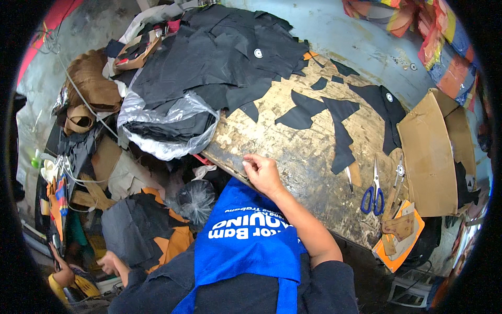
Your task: The person marks a black fabric piece using a ruler and pen, then cuts along the marked lines with scissors. They repeat this process for multiple fabric pieces, stacking the cut pieces on the table.
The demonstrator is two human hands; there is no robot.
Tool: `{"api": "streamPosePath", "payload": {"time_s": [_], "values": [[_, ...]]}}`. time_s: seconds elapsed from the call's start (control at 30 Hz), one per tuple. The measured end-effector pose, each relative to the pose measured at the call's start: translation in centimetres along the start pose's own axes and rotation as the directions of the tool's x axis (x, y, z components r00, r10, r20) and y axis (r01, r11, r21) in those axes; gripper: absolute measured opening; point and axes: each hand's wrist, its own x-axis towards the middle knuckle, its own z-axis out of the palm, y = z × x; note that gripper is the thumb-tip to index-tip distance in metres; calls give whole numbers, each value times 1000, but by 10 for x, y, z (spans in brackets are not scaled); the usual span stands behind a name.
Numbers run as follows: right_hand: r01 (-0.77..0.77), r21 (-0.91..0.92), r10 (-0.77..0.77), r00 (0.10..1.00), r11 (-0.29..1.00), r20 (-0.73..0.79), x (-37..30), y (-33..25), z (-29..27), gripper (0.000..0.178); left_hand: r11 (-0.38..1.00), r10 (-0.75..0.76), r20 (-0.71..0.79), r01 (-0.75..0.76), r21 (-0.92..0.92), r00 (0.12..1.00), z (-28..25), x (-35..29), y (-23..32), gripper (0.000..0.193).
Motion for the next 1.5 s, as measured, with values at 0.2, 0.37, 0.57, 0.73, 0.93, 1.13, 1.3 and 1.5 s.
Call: {"api": "streamPosePath", "payload": {"time_s": [0.2,0.37,0.57,0.73,0.93,1.13,1.3,1.5], "values": [[143,-76,-148,987,987,-68,-3,-10,0,16,333,911,117,-540,-773,395,-14,-216,213,22],[115,-40,-117,992,993,-52,-6,-12,-3,16,-264,949,-156,-418,-869,-275,-26,-382,337,21],[149,8,-148,988,989,-36,-5,-13,-8,16,-116,873,264,-700,-704,-411,-14,-407,393,58],[103,28,-103,995,994,0,-4,-12,-9,17,1,745,354,-530,-848,-566,-13,-397,420,53],[92,43,-93,996,995,6,-5,-11,-9,18,-150,834,230,-607,-780,-502,-14,-406,418,52],[82,17,-82,996,997,32,-5,-11,-11,18,-134,893,206,-672,-729,-401,-4,-417,412,34],[102,41,-102,995,994,5,-4,-11,-11,17,-61,956,196,-803,-593,-217,-11,-420,413,19],[22,70,-24,999,997,36,-2,-13,-11,19,99,986,146,-445,-890,-74,-45,-405,398,16]]}}
